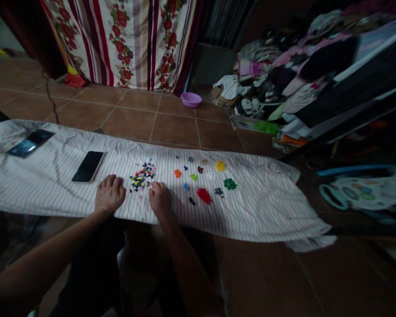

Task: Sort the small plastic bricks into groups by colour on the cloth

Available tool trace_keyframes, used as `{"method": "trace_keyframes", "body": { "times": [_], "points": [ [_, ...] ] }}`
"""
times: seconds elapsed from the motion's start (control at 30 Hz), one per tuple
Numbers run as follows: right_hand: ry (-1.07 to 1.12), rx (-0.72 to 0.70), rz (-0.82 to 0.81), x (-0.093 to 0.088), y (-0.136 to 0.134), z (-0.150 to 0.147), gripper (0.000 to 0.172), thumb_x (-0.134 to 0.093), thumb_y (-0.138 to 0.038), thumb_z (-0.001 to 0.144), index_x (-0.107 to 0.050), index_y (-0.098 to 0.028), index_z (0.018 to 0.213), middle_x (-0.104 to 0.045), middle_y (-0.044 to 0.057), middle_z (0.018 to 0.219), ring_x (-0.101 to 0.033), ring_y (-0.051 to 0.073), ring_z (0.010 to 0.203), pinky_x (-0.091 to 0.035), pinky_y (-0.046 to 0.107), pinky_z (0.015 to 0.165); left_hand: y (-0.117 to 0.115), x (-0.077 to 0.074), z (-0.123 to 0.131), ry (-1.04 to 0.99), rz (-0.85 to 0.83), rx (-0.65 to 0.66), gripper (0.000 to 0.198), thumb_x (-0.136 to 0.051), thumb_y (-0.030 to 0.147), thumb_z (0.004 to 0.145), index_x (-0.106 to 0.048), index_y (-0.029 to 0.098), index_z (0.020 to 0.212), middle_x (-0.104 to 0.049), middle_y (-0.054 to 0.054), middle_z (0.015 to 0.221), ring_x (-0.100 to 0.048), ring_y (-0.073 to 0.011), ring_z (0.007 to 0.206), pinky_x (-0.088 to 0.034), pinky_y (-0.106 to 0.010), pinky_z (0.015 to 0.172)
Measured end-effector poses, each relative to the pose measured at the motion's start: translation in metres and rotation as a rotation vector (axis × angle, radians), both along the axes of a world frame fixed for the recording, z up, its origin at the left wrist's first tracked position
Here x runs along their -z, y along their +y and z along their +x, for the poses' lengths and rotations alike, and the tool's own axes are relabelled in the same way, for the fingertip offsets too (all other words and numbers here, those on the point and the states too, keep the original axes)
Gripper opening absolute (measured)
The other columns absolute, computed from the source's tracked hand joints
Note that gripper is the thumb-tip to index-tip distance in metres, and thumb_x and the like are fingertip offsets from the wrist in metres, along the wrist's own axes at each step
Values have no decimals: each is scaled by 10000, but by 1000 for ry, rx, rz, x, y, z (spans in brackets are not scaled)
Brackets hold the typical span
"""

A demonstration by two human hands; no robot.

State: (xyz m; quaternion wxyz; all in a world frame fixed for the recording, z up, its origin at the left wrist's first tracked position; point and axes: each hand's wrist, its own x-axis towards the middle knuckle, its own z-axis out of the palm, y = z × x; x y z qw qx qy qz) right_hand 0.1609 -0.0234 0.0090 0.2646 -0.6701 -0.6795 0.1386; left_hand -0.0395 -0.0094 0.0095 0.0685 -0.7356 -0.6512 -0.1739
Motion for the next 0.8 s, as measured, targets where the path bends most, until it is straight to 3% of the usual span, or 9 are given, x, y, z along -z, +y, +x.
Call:
{"method": "trace_keyframes", "body": {
  "times": [0.23,0.8],
  "points": [
    [-85,6,-30,-2,12,-9,174,-594,-281,926,-679,-221,1065,-698,52,1017,-644,182,969,-449,256,799,1,3,0,14,12,-6,299,-428,243,907,-616,156,1122,-581,-172,1278,-495,-332,1238,-393,-455,981],
    [10,2,-1,7,7,-8,197,-564,-156,907,-662,-206,1071,-715,53,1059,-632,188,1012,-455,284,891,0,1,0,-13,-3,0,308,-418,240,908,-617,152,1126,-580,-181,1268,-492,-331,1232,-385,-466,988]
  ]
}}
